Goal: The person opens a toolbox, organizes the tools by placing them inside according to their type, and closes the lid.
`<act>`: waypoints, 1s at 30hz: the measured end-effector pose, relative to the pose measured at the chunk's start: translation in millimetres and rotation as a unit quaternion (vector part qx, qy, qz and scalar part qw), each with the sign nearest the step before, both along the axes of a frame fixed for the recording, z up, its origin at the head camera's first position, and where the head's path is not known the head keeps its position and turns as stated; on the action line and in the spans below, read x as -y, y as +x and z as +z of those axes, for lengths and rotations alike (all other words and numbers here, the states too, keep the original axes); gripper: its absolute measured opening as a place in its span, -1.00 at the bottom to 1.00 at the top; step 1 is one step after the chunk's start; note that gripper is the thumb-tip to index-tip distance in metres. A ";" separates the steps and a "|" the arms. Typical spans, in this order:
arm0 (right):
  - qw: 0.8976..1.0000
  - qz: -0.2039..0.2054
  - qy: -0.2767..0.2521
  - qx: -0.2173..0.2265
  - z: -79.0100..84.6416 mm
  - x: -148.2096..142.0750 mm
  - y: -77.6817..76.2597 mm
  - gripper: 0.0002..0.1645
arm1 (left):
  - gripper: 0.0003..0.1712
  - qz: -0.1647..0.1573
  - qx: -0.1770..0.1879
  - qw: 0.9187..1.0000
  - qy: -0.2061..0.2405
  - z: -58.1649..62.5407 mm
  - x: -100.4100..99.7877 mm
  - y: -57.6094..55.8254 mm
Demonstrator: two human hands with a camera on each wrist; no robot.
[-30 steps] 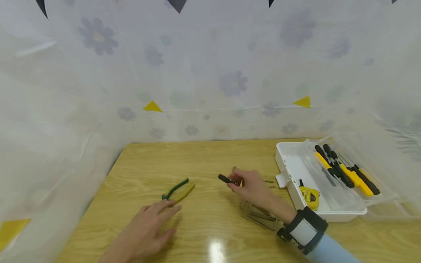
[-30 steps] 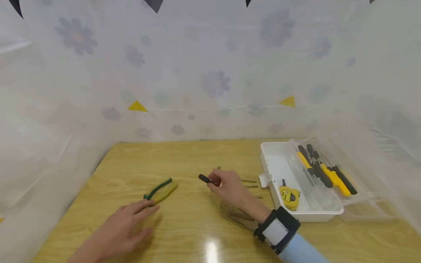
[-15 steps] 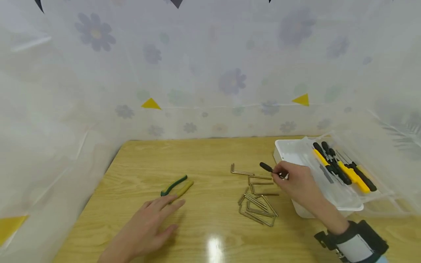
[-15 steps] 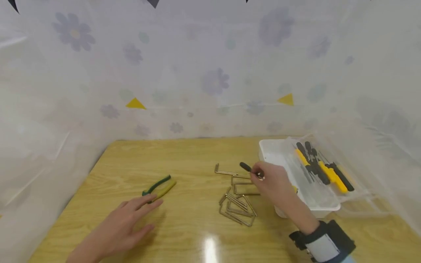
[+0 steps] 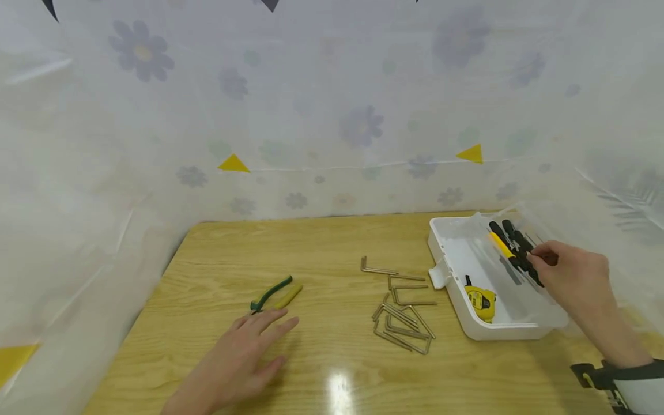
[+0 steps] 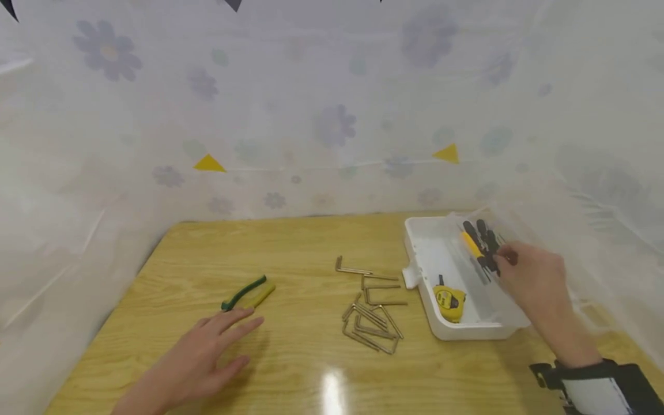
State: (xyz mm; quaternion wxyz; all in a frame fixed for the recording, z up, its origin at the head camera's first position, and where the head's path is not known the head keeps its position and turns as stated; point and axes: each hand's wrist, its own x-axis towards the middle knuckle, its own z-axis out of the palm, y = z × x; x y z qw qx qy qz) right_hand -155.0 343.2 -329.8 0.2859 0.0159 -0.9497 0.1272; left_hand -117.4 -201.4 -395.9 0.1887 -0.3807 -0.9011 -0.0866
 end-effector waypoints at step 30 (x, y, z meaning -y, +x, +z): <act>1.000 -0.018 0.011 -0.010 -10.9 -19.8 -14.8 -0.86 | -0.29 0.014 0.007 1.000 0.005 0.9 2.4 0.9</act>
